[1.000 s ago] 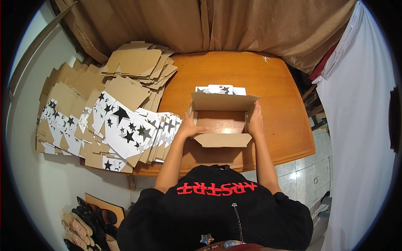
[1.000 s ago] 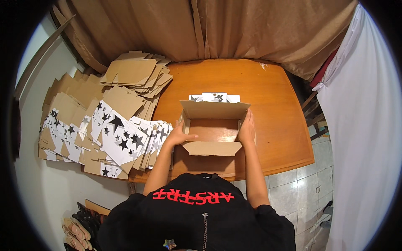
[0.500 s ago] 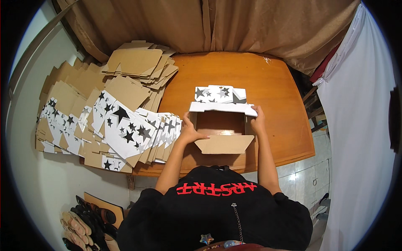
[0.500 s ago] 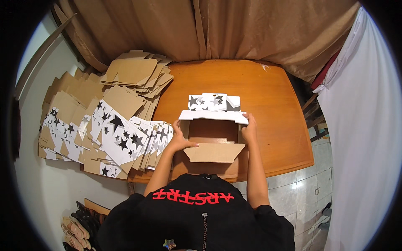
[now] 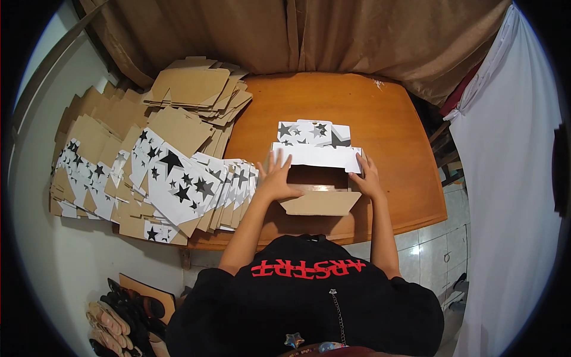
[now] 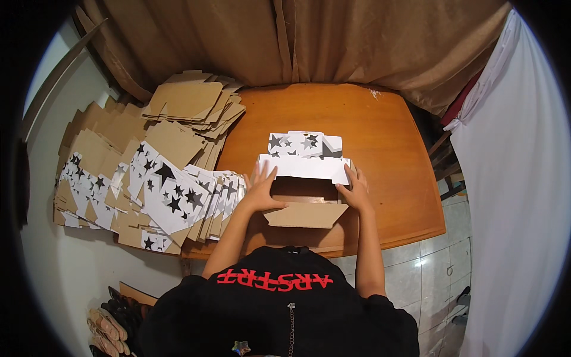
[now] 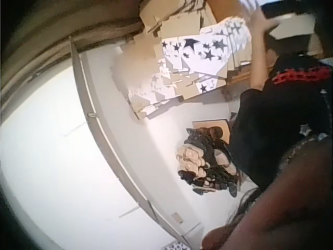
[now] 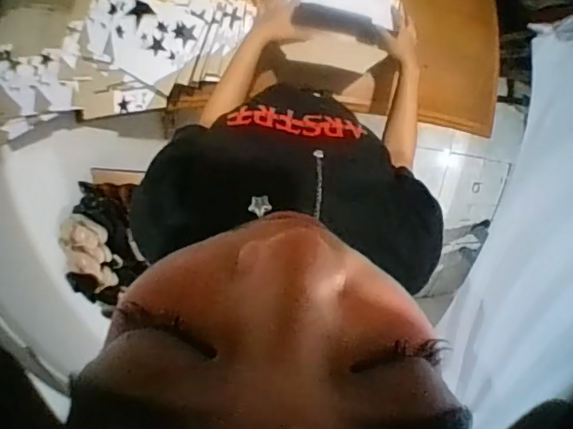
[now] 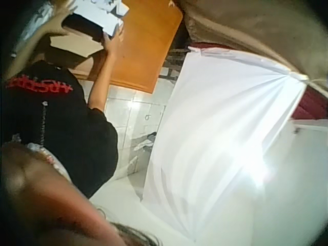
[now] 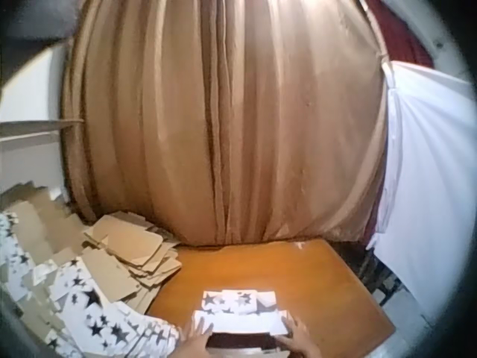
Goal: Fold cardboard shoe boxes from flat sheets and stack them on a shelf.
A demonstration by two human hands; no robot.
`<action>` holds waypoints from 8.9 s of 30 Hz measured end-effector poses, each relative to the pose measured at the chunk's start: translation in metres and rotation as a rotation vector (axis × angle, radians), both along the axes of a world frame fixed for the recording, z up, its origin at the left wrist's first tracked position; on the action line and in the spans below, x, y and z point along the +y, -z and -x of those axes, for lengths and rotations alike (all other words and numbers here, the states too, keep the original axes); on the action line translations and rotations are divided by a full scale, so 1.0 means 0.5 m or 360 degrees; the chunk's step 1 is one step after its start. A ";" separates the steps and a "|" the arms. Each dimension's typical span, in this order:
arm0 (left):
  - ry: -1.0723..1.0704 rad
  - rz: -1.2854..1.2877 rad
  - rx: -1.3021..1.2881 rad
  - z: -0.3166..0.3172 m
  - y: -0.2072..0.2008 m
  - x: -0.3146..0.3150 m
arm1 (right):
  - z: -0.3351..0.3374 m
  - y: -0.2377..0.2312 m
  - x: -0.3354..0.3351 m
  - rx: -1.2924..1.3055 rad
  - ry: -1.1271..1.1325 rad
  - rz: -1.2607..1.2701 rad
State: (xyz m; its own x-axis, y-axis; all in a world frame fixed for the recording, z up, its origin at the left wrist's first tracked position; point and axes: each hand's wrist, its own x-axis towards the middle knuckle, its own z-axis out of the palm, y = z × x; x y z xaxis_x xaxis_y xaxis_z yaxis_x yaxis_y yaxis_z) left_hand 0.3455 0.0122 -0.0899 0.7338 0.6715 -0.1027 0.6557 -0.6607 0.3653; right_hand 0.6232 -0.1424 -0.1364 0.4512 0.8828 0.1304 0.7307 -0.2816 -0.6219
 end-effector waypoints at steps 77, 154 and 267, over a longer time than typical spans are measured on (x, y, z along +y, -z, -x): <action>-0.0426 0.0813 -0.1054 0.050 -0.142 0.065 | 0.125 -0.079 0.071 -0.0443 0.0561 0.0371; -0.0297 0.0153 -0.0563 0.067 0.041 -0.037 | 0.162 -0.100 0.109 -0.0460 -0.0105 0.0240; -0.0281 -0.0483 -0.1007 -0.082 0.149 -0.158 | 0.094 -0.105 -0.050 -0.0299 0.0056 -0.0545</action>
State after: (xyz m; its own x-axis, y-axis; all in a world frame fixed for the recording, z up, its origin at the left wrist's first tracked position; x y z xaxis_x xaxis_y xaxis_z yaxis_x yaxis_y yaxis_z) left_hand 0.3865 -0.0670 -0.1643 0.4690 0.7171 0.5156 0.4859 -0.6970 0.5274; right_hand 0.5761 -0.1675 -0.0842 0.4206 0.7583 0.4981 0.8345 -0.1078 -0.5404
